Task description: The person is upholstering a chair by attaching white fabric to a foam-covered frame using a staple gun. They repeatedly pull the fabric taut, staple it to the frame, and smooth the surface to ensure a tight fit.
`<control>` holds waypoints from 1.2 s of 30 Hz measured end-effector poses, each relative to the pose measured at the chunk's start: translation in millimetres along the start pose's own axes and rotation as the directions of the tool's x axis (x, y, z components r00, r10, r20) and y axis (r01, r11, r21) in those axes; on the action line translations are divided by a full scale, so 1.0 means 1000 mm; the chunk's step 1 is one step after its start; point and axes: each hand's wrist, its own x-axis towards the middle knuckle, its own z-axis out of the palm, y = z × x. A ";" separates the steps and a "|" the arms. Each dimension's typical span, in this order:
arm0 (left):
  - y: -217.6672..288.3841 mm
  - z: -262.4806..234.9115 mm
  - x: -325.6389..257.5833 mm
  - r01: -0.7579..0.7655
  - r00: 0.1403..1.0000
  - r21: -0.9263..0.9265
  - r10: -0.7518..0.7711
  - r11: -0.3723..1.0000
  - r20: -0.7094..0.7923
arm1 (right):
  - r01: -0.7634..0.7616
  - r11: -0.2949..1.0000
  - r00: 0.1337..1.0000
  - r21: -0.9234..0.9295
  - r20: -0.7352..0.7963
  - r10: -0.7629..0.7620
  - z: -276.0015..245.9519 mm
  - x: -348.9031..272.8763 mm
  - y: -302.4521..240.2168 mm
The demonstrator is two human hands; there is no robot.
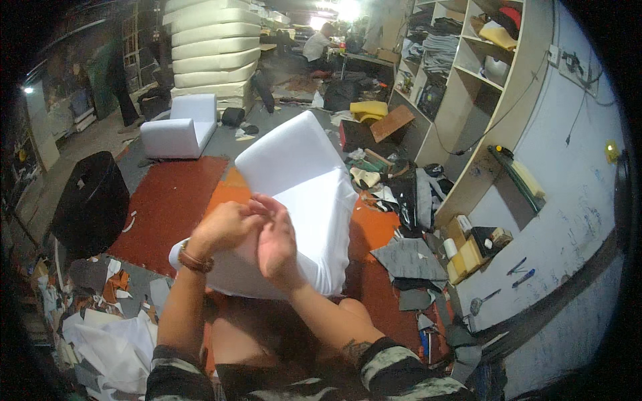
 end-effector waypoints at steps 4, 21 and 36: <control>-0.027 -0.020 -0.032 -0.074 0.997 0.010 0.074 0.997 -0.025 | 0.091 0.887 0.960 -0.452 0.276 0.042 -0.002 0.002 -0.025; -0.154 -0.046 -0.212 0.091 0.736 -0.160 -0.174 0.983 -0.654 | -0.219 0.276 0.813 -0.936 -0.332 -0.478 -0.219 -0.127 -0.176; -0.012 0.038 -0.140 -0.091 0.499 -0.278 -0.198 0.956 -0.844 | -0.421 0.055 0.806 -0.905 -0.401 -0.435 -0.252 -0.194 -0.238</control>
